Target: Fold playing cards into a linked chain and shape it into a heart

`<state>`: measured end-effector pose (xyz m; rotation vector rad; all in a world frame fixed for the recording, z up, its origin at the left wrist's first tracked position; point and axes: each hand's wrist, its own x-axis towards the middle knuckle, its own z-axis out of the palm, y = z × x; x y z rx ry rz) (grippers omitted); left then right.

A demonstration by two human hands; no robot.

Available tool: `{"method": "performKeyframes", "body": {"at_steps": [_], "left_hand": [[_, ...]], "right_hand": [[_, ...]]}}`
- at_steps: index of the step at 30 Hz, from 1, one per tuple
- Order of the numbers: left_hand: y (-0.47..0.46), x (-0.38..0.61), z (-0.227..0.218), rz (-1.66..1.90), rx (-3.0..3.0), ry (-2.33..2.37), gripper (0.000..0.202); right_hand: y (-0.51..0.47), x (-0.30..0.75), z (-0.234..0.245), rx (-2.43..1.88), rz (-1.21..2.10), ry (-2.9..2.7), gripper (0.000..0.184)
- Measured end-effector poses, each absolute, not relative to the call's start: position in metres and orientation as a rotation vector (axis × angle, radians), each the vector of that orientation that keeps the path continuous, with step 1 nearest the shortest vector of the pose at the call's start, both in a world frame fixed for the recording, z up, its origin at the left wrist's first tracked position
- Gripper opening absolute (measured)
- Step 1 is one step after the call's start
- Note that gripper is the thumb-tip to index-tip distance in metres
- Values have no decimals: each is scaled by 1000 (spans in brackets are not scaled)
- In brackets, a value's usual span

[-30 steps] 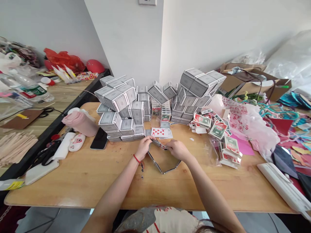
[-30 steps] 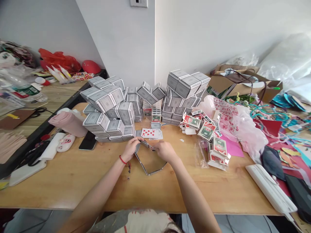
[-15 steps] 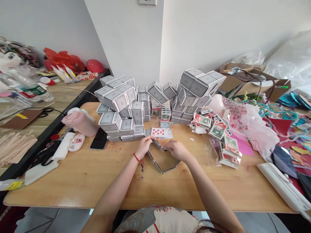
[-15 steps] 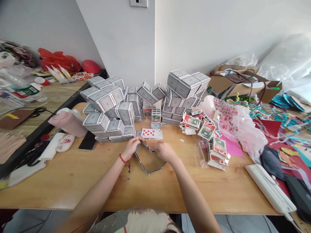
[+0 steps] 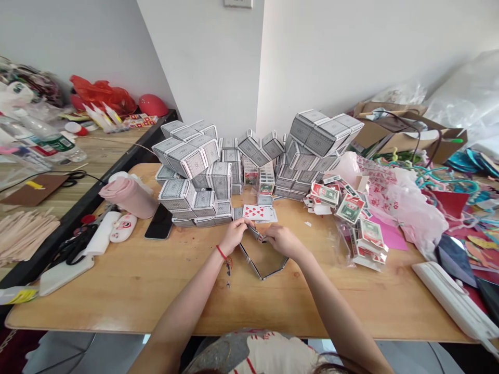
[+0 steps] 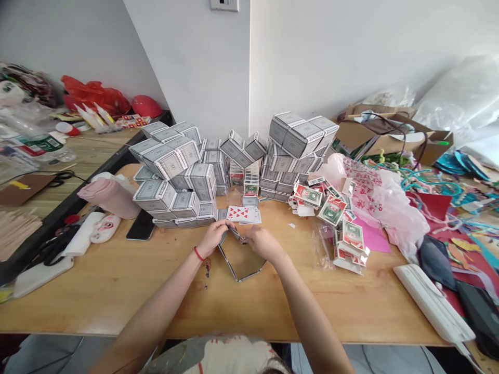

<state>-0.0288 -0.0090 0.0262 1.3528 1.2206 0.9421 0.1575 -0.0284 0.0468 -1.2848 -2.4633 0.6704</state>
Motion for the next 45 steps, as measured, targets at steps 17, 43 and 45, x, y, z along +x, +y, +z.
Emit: {"method": "performKeyframes", "body": {"at_steps": [17, 43, 45], "left_hand": [[-13, -28, 27, 923, 1287, 906, 34], [-32, -40, 25, 1058, 1388, 949, 59], [-30, -38, 26, 1053, 1413, 989, 50]], "right_hand": [[-28, 172, 45, -1420, 850, -1923, 24], [-62, 164, 24, -1177, 1119, -1296, 50], [-61, 164, 24, -1189, 1123, -1293, 46]]}}
